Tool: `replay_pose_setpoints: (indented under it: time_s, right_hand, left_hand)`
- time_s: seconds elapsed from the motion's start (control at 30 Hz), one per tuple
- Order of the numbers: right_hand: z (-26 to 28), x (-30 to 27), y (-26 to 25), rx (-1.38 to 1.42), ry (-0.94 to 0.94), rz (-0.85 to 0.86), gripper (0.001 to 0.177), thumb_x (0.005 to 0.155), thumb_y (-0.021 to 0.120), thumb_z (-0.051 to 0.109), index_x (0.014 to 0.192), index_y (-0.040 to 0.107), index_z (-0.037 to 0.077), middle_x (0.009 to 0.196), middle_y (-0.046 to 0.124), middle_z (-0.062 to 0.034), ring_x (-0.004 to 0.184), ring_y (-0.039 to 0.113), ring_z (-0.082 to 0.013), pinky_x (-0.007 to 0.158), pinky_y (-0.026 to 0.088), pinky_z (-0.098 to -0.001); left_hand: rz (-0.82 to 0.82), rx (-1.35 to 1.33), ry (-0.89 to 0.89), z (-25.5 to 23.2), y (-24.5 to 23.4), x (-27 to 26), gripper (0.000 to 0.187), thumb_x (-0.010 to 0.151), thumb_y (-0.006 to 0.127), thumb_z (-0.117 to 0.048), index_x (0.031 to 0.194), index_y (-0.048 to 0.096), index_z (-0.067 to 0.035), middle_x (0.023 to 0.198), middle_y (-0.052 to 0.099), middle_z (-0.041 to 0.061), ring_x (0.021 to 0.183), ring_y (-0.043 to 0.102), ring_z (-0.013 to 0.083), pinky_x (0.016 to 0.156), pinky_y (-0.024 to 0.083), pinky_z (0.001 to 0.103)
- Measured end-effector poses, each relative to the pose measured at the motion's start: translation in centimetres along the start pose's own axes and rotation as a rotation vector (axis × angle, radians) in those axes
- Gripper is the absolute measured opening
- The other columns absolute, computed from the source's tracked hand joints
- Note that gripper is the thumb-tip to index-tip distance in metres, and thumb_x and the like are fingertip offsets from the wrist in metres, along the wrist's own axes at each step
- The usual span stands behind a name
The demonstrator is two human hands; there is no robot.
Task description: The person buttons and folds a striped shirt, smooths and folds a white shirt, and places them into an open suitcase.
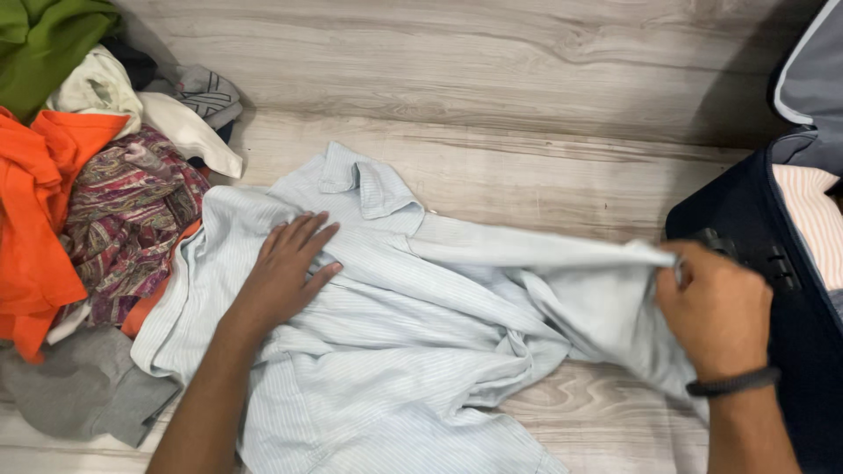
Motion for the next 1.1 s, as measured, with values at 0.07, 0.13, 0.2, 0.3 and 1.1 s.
replay_pose_setpoints:
  time_s: [0.07, 0.13, 0.2, 0.3, 1.1]
  right_hand:
    - [0.5, 1.4, -1.7, 0.057, 0.007, -0.109, 0.033, 0.098, 0.072, 0.013, 0.13, 0.07, 0.007, 0.096, 0.07, -0.0193, 0.081, 0.072, -0.0332, 0.074, 0.059, -0.0433]
    - [3.7, 1.8, -4.0, 0.197, -0.181, -0.267, 0.05, 0.086, 0.071, 0.007, 0.133, 0.06, -0.006, 0.12, 0.066, -0.0279, 0.093, 0.072, -0.0378, 0.072, 0.06, -0.0437]
    - [6.8, 1.2, -0.9, 0.306, -0.255, -0.066, 0.055, 0.091, 0.075, 0.015, 0.14, 0.057, -0.001, 0.134, 0.065, -0.0219, 0.111, 0.071, -0.0345, 0.086, 0.062, -0.0423]
    - [14.3, -2.9, 4.2, 0.359, -0.68, 0.191, 0.062, 0.073, 0.086, 0.031, 0.124, 0.064, 0.003, 0.126, 0.068, -0.0211, 0.129, 0.056, -0.0409, 0.108, 0.041, -0.0575]
    - [0.4, -0.6, -0.2, -0.089, -0.109, -0.161, 0.006, 0.099, 0.079, 0.019, 0.102, 0.083, 0.016, 0.063, 0.064, 0.0012, 0.052, 0.059, -0.0121, 0.052, 0.047, -0.0253]
  left_hand:
    - [-0.008, -0.044, -0.061, 1.0, -0.2, -0.4, 0.058, 0.092, 0.068, -0.035, 0.142, 0.055, -0.01, 0.152, 0.047, 0.015, 0.143, 0.037, 0.0339, 0.118, 0.022, 0.051]
    - [-0.072, -0.036, -0.092, 1.8, -1.3, -0.8, 0.052, 0.089, 0.07, -0.031, 0.135, 0.06, -0.008, 0.146, 0.052, 0.014, 0.14, 0.041, 0.0337, 0.117, 0.026, 0.05]
    - [-0.133, -0.028, -0.16, 3.4, -2.3, -1.3, 0.034, 0.09, 0.07, -0.023, 0.121, 0.065, -0.008, 0.135, 0.06, 0.011, 0.135, 0.049, 0.0323, 0.115, 0.033, 0.049]
    - [-0.197, -0.071, -0.22, 4.7, -3.1, -1.8, 0.019, 0.091, 0.07, -0.017, 0.108, 0.067, -0.008, 0.116, 0.067, 0.008, 0.122, 0.058, 0.0303, 0.108, 0.04, 0.048]
    - [-0.776, -0.436, -0.247, 9.1, -8.4, -6.2, 0.01, 0.105, 0.065, 0.002, 0.11, 0.057, 0.004, 0.111, 0.073, 0.018, 0.1, 0.073, 0.0222, 0.087, 0.06, 0.031]
Point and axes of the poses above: each hand's wrist, its own x-axis towards the middle knuckle, its own y-axis out of the palm, z = x × y, the point moved 10 cm from there along x, towards the middle knuckle
